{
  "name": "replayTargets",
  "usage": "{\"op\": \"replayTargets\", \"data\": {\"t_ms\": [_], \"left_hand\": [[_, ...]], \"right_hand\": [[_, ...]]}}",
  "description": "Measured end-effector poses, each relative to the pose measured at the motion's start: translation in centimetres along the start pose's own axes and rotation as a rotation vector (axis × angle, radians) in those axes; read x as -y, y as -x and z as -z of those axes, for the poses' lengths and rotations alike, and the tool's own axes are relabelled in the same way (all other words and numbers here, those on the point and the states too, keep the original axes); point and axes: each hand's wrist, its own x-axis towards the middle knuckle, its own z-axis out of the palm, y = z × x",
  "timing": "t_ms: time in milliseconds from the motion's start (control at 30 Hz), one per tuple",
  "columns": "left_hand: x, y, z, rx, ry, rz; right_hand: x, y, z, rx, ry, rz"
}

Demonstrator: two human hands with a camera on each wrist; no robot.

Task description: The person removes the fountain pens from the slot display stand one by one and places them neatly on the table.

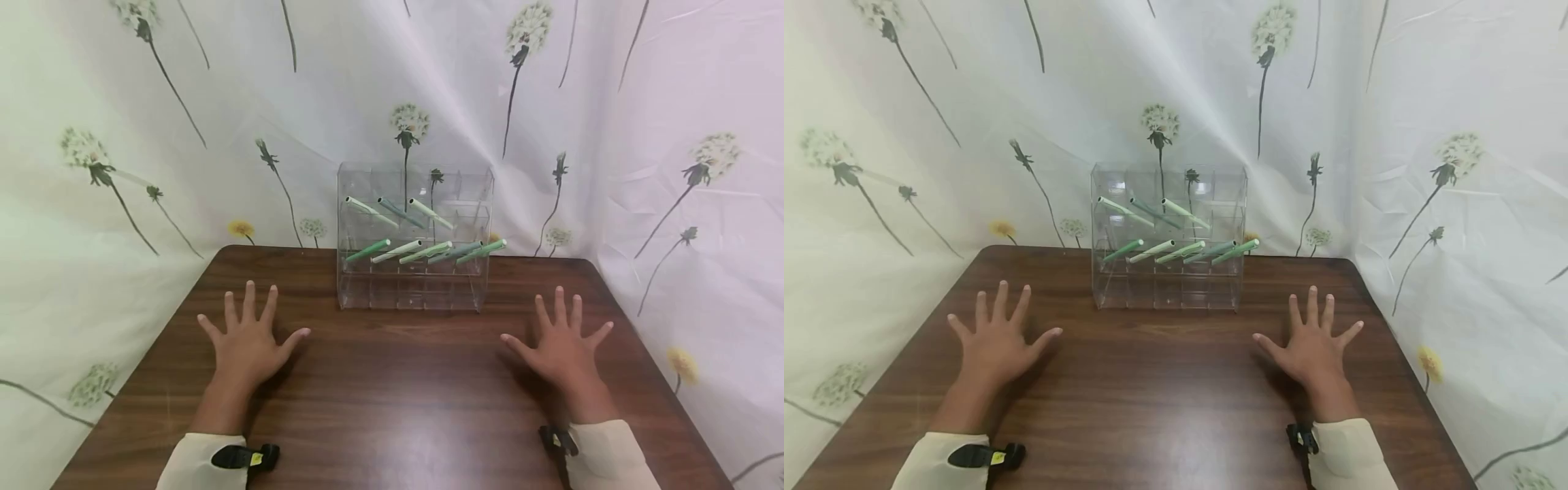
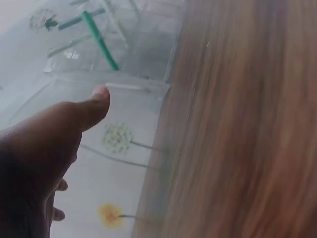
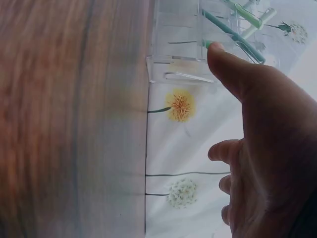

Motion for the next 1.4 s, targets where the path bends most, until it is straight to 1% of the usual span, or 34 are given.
{"op": "replayTargets", "data": {"t_ms": [133, 267, 400, 633, 700, 800, 867, 933, 1000, 1100, 1200, 1267, 1400], "left_hand": [[-0.8, -0.7, 0.0, 0.008, 0.010, -0.035], [-1.2, -1.3, -0.2, 0.020, 0.038, -0.046], [-1.6, -2.1, -0.6, 0.030, 0.094, -0.056], [-2.6, -4.0, -1.4, 0.102, 0.183, -0.057], [-2.9, -4.4, -1.7, 0.111, 0.203, -0.059], [-3.4, -5.0, -2.2, 0.105, 0.263, -0.068], [-3.6, -5.4, -2.6, 0.096, 0.348, -0.078], [-3.9, -5.9, -3.3, 0.080, 0.469, -0.093], [-4.1, -6.3, -4.0, 0.079, 0.593, -0.095], [-4.1, -6.9, -5.0, 0.081, 0.771, -0.088], [-4.1, -7.3, -5.4, 0.081, 0.915, -0.066], [-4.1, -7.5, -5.5, 0.074, 1.002, -0.056], [-4.4, -7.8, -5.6, 0.068, 1.125, -0.047]], "right_hand": [[0.3, -0.5, 0.0, -0.007, 0.003, 0.006], [0.8, -1.0, 0.0, -0.019, -0.008, 0.026], [1.5, -1.8, 0.0, -0.043, -0.022, 0.035], [3.4, -3.4, 0.2, -0.092, -0.116, 0.015], [3.9, -3.8, 0.3, -0.104, -0.134, 0.007], [4.4, -4.4, 0.7, -0.113, -0.159, -0.009], [4.6, -4.7, 1.0, -0.114, -0.180, -0.017], [4.7, -5.0, 1.3, -0.118, -0.208, -0.025], [4.8, -5.2, 1.6, -0.116, -0.241, -0.036], [5.0, -5.8, 1.8, -0.109, -0.325, -0.047], [5.4, -6.5, 1.6, -0.111, -0.437, -0.039], [5.8, -7.0, 1.4, -0.131, -0.497, -0.028], [6.4, -7.8, 1.1, -0.183, -0.571, -0.026]]}}
